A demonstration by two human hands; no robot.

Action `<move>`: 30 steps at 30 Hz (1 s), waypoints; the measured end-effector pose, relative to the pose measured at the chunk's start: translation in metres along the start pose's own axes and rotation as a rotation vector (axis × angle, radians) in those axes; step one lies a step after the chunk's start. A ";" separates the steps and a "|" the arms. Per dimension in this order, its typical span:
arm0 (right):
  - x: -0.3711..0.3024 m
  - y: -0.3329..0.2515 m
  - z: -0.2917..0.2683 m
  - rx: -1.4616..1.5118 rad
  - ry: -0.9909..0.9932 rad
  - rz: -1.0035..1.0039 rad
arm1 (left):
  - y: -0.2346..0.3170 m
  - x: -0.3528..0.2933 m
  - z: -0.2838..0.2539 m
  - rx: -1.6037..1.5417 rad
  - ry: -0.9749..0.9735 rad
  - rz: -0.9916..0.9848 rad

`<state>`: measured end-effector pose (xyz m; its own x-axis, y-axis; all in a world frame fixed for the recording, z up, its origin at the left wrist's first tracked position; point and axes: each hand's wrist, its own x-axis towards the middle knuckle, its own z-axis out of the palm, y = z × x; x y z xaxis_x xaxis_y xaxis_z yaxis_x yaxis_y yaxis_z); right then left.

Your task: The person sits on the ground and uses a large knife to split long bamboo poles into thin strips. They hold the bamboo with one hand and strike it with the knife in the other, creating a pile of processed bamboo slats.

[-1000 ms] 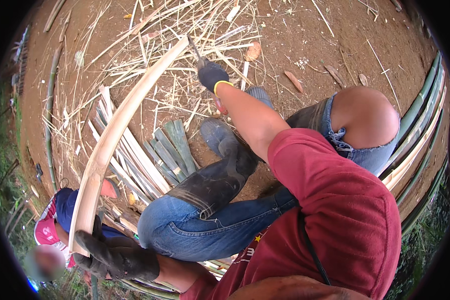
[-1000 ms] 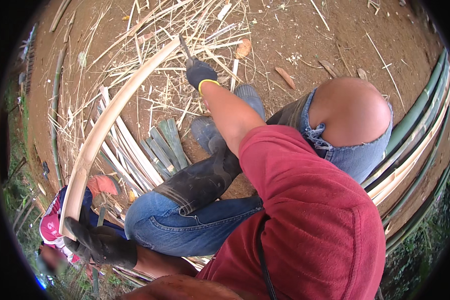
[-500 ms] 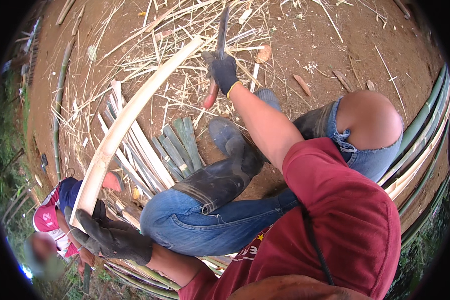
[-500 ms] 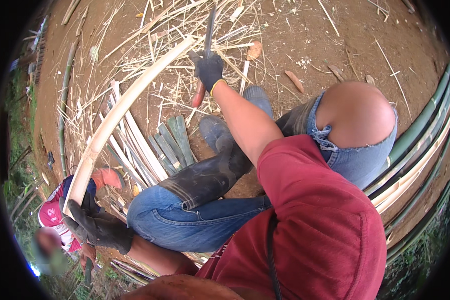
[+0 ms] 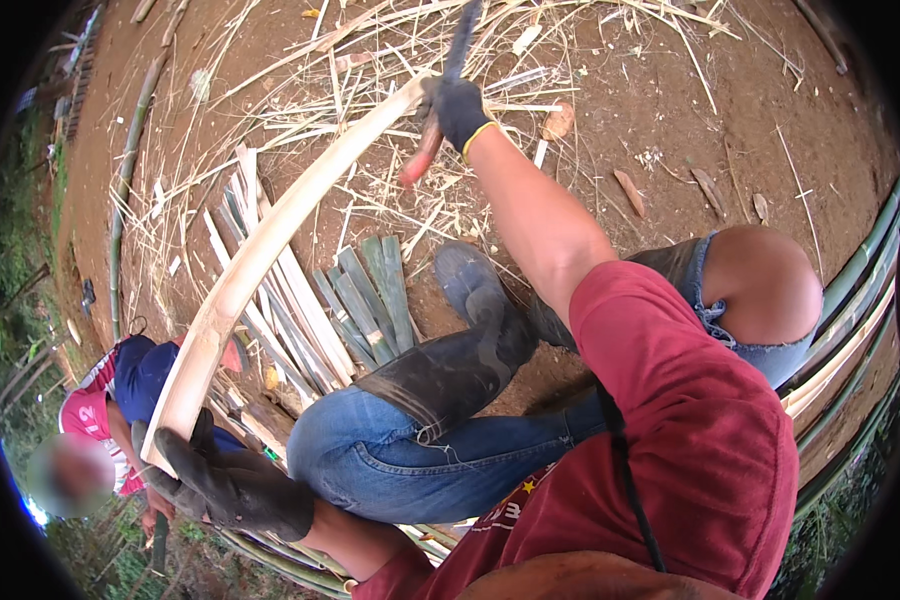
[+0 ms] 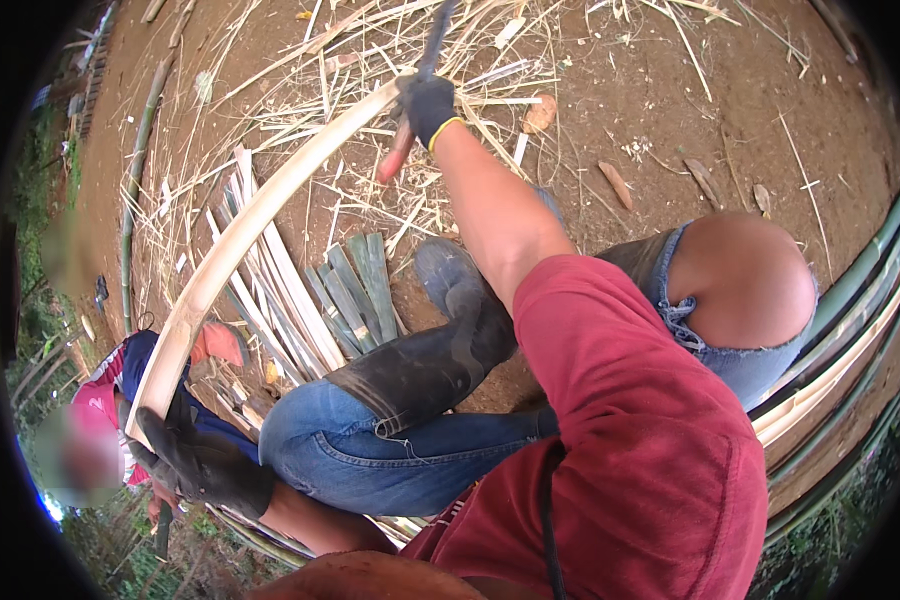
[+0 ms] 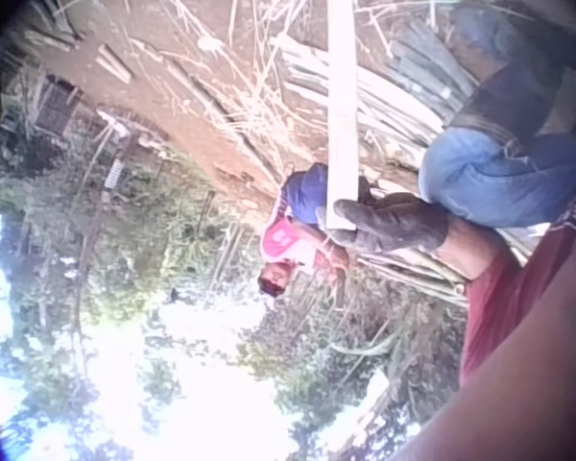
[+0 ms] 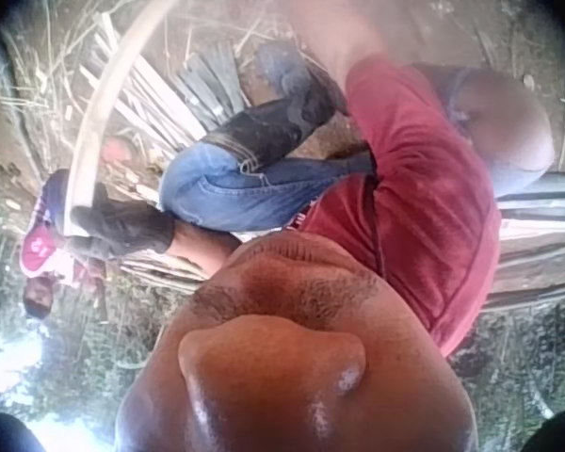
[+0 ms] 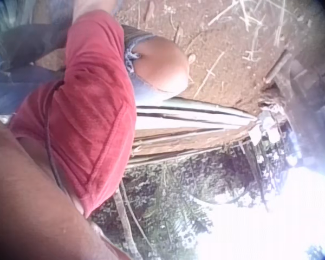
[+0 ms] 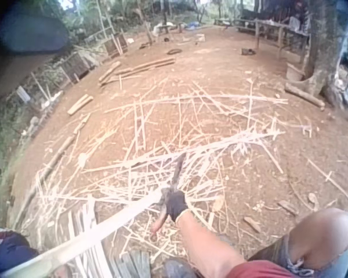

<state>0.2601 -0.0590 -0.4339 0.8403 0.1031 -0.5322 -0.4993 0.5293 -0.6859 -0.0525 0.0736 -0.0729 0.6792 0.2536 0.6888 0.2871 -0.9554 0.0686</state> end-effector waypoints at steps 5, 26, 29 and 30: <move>0.032 -0.117 -0.036 0.295 -0.039 -0.191 | -0.006 -0.007 -0.002 0.039 0.000 0.064; -0.279 -0.299 0.040 -1.046 -0.713 -0.780 | 0.047 0.087 -0.041 -0.746 0.215 -0.239; -0.312 -0.269 0.068 -1.043 -0.840 -0.722 | 0.069 0.104 -0.036 -0.991 0.125 -0.064; -0.322 -0.258 0.077 -1.018 -0.832 -0.631 | 0.078 0.105 -0.037 -1.004 0.051 -0.081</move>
<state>0.1340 -0.1640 -0.0477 0.6723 0.7187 0.1773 0.3583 -0.1064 -0.9275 0.0163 0.0201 0.0314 0.6460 0.3391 0.6839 -0.3867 -0.6271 0.6762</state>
